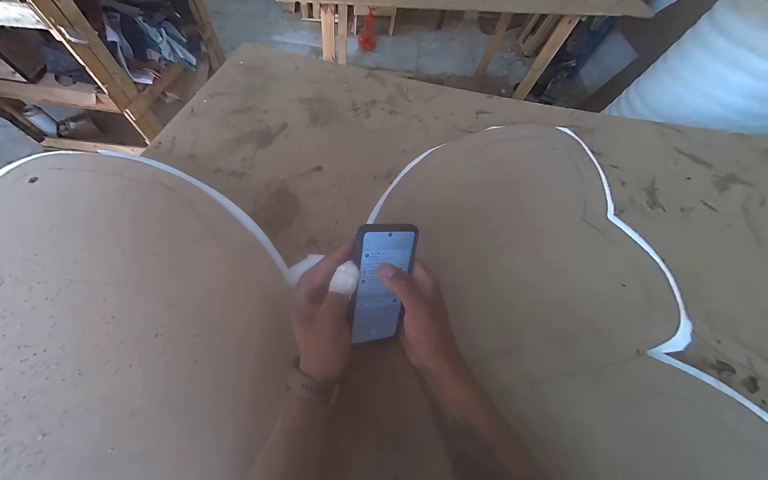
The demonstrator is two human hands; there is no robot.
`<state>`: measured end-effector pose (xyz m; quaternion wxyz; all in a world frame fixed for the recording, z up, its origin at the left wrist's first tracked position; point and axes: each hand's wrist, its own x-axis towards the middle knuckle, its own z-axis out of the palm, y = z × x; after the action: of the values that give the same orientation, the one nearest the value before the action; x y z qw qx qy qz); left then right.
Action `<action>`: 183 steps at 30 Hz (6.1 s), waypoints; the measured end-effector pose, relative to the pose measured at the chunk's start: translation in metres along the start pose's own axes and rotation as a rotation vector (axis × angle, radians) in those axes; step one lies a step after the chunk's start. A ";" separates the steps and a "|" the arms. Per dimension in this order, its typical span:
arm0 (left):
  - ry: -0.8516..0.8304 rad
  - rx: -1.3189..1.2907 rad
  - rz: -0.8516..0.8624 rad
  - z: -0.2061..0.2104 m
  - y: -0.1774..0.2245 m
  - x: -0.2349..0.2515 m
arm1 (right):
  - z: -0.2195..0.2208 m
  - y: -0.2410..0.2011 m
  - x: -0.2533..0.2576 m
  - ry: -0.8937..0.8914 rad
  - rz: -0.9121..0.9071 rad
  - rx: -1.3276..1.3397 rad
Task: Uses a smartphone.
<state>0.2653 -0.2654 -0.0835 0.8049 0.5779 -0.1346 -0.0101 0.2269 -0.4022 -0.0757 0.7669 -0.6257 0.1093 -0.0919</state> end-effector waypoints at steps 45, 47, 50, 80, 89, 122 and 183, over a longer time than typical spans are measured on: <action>-0.379 0.541 0.302 -0.047 0.015 -0.001 | -0.025 0.008 0.020 -0.277 0.061 0.414; -0.376 0.567 0.302 -0.047 0.014 -0.003 | -0.025 0.010 0.017 -0.273 0.058 0.394; -0.367 0.548 0.298 -0.049 0.013 -0.001 | -0.024 0.010 0.017 -0.294 0.034 0.382; -0.327 0.595 0.307 -0.046 0.012 -0.002 | -0.005 0.010 0.011 -0.126 -0.045 -0.018; -0.254 0.657 0.310 -0.045 0.013 -0.004 | -0.007 0.014 0.013 -0.219 -0.066 0.130; -0.274 0.512 0.260 -0.051 0.014 -0.004 | -0.014 0.016 0.014 -0.312 -0.001 0.320; -0.232 0.545 0.266 -0.049 0.012 -0.004 | -0.009 0.015 0.014 -0.308 0.006 0.260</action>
<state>0.2709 -0.2154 -0.0880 0.5942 0.7443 -0.2976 0.0659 0.2376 -0.4112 -0.0928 0.8490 -0.5280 -0.0203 -0.0063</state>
